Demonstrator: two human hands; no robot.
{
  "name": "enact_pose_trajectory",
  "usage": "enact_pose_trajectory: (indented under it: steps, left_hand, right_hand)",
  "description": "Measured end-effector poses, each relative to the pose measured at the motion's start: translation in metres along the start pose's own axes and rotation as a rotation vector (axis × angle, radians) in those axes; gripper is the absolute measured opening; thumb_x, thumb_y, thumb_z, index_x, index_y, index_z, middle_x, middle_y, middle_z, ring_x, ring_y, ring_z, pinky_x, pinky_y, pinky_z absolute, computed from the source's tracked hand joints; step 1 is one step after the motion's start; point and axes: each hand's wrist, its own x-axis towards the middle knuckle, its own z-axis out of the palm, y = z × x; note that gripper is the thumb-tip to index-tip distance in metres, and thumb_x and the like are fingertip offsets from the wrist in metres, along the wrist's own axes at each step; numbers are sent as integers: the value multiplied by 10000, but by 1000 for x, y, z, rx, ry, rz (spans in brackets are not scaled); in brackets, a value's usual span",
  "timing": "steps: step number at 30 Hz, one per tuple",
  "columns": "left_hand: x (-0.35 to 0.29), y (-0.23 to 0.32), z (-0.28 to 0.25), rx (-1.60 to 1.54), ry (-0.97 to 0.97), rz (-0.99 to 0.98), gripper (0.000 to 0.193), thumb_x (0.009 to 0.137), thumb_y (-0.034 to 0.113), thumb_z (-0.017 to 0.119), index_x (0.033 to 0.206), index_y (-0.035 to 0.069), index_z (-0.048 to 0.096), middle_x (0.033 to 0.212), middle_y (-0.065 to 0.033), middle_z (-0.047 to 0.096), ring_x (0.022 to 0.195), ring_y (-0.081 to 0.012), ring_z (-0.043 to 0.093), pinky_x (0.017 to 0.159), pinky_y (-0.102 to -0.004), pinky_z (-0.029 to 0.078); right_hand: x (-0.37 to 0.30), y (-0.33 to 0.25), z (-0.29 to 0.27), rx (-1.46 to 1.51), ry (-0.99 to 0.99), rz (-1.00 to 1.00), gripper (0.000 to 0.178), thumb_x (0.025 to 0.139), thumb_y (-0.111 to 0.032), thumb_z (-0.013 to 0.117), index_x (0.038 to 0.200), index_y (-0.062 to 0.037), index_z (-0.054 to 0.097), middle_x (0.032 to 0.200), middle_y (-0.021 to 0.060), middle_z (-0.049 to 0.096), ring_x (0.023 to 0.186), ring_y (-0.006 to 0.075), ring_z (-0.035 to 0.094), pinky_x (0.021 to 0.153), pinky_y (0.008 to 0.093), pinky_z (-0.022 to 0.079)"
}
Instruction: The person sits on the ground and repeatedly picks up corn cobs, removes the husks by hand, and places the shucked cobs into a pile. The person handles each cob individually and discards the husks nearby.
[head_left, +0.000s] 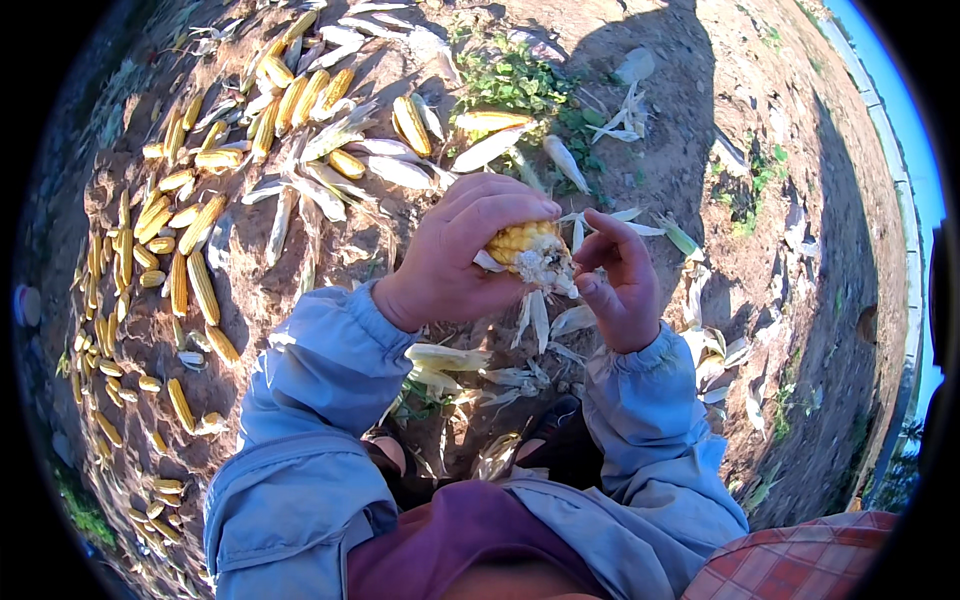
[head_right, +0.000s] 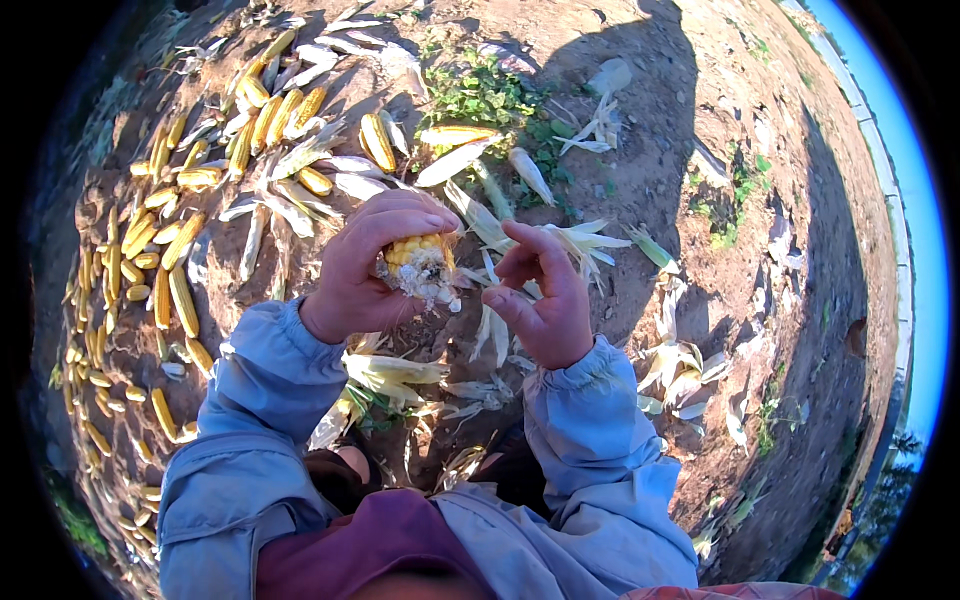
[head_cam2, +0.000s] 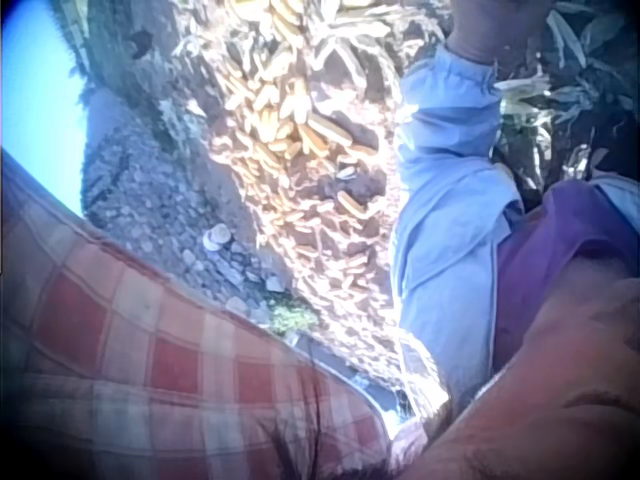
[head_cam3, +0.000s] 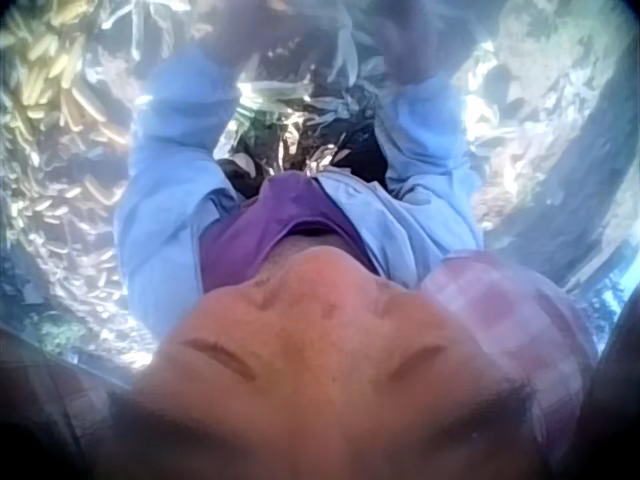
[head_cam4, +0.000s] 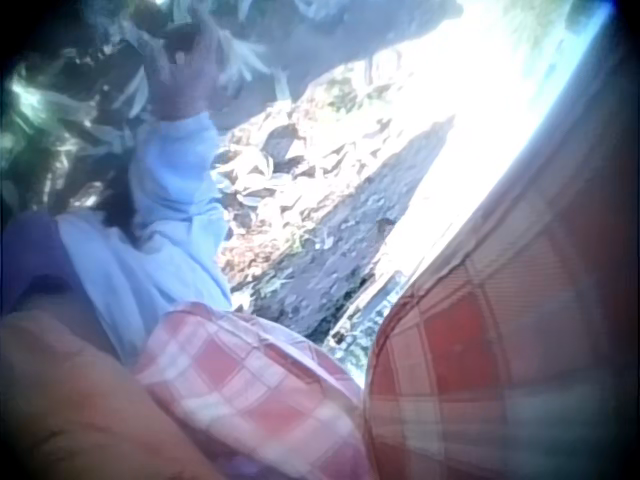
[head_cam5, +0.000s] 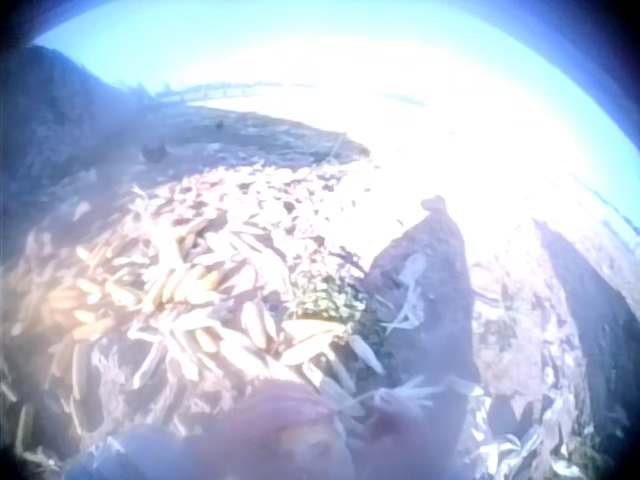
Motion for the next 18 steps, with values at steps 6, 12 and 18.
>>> enact_pose_trajectory:
  steps: [6, 12, 18]
  left_hand:
    - [-8, 0, 12, 217, -148, -109, 471, 595, 100, 706, 1033, 72, 532, 951, -82, 599, 885, -265, 571, 771, -358, 452]
    - [-10, 4, 21, 142, -299, -275, 466, 618, 204, 727, 1015, 49, 538, 895, -113, 596, 846, -304, 579, 752, -376, 454]
    - [-17, 2, 25, -3, -324, -378, 479, 629, 270, 740, 1011, 46, 558, 871, -130, 599, 823, -301, 583, 741, -379, 460]
  right_hand:
    - [-1, -17, 12, -198, -16, -114, 740, 610, -276, 800, 1203, -55, 415, 784, 16, 506, 651, 85, 472, 582, 235, 426]
    - [1, -22, 14, -428, -21, 4, 473, 685, -282, 737, 1032, -51, 512, 743, 62, 556, 605, 123, 520, 562, 263, 440]
    - [-3, -15, 13, -362, 22, 46, 267, 799, -213, 613, 964, -30, 511, 754, 101, 597, 629, 163, 583, 576, 284, 453]
